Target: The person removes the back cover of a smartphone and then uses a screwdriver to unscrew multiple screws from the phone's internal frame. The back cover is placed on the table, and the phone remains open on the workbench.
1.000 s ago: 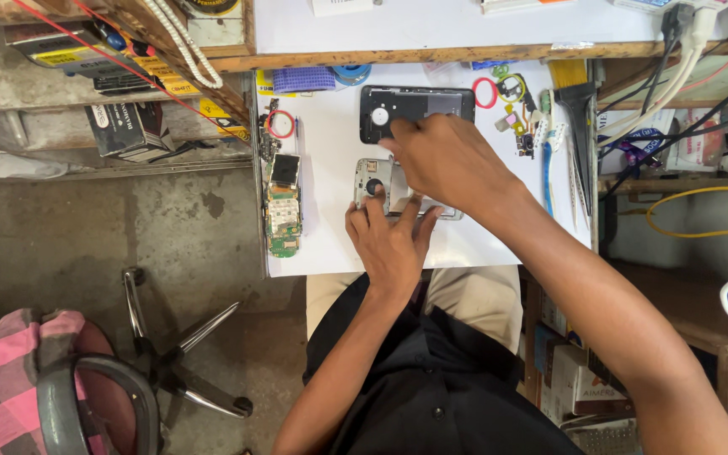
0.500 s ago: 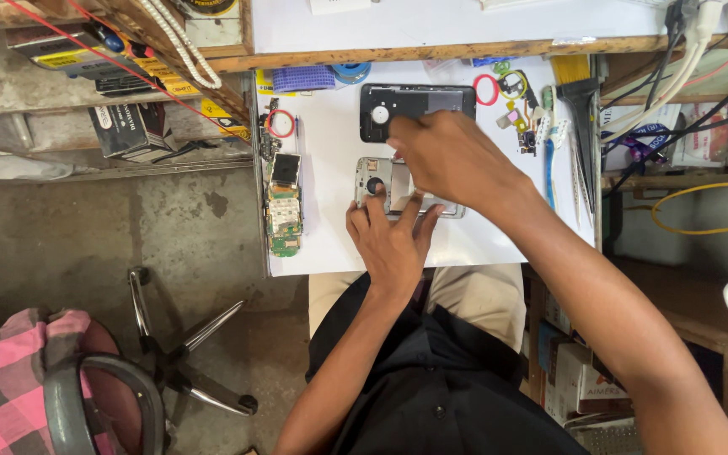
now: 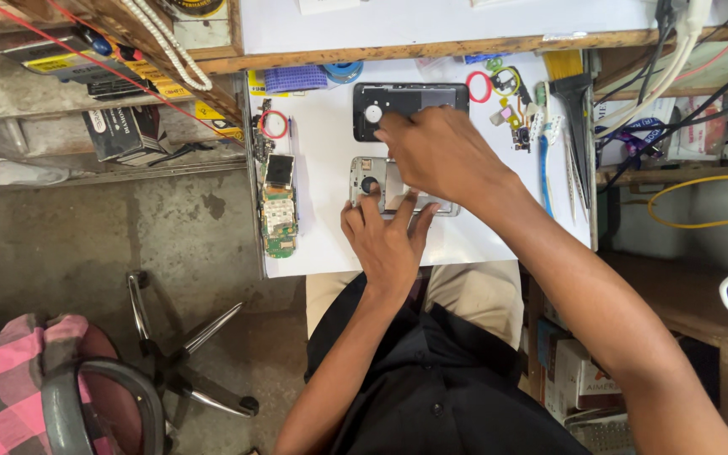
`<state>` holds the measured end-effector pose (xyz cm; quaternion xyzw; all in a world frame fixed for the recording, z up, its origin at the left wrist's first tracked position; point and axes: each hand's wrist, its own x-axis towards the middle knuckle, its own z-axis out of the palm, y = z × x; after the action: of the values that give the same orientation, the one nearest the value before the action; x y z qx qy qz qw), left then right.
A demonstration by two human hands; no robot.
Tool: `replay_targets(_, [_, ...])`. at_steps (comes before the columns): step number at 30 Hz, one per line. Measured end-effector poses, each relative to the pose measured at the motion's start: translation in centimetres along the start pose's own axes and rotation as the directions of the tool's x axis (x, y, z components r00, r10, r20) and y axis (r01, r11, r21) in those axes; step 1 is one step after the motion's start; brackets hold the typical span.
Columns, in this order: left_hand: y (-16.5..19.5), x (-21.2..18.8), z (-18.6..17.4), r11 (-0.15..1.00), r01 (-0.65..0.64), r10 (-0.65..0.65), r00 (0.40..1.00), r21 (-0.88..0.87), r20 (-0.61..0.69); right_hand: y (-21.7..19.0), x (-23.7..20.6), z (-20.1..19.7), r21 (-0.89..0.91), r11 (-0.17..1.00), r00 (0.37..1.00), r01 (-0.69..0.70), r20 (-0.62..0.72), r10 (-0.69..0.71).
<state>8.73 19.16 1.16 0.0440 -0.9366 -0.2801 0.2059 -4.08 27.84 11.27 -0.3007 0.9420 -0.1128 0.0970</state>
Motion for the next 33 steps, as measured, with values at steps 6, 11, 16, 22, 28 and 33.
replay_targets(6, [-0.1, -0.1, 0.2, 1.000, -0.004, 0.004, 1.000, 0.016, 0.004, 0.1, 0.0, 0.1, 0.202, 0.979, 1.000, -0.010, -0.021, 0.014])
replay_targets(11, [-0.2, -0.3, 0.2, 0.999, -0.013, 0.013, 1.000, 0.040, -0.002, 0.3, -0.2, 0.3, 0.214, 0.959, 0.968, 0.185, -0.209, -0.140])
replay_targets(16, [-0.2, -0.2, 0.3, 1.000, 0.003, -0.003, 1.000, 0.017, 0.005, 0.7, -0.1, 0.8, 0.226, 0.974, 0.999, -0.006, -0.047, 0.016])
replay_targets(22, [-0.2, -0.2, 0.1, 1.000, -0.002, 0.002, 1.000, 0.028, 0.005, 0.6, 0.0, 1.4, 0.227, 0.972, 0.981, 0.068, -0.195, -0.024])
replay_targets(28, [-0.3, -0.2, 0.1, 0.999, -0.020, 0.020, 1.000, 0.035, -0.002, 0.0, -0.1, 1.6, 0.354, 0.934, 0.990, 0.040, -0.141, 0.011])
replay_targets(33, [-0.2, -0.1, 0.2, 1.000, -0.003, 0.002, 1.000, 0.022, 0.006, 1.3, -1.2, 2.9, 0.490, 0.866, 0.978, 0.096, -0.211, 0.011])
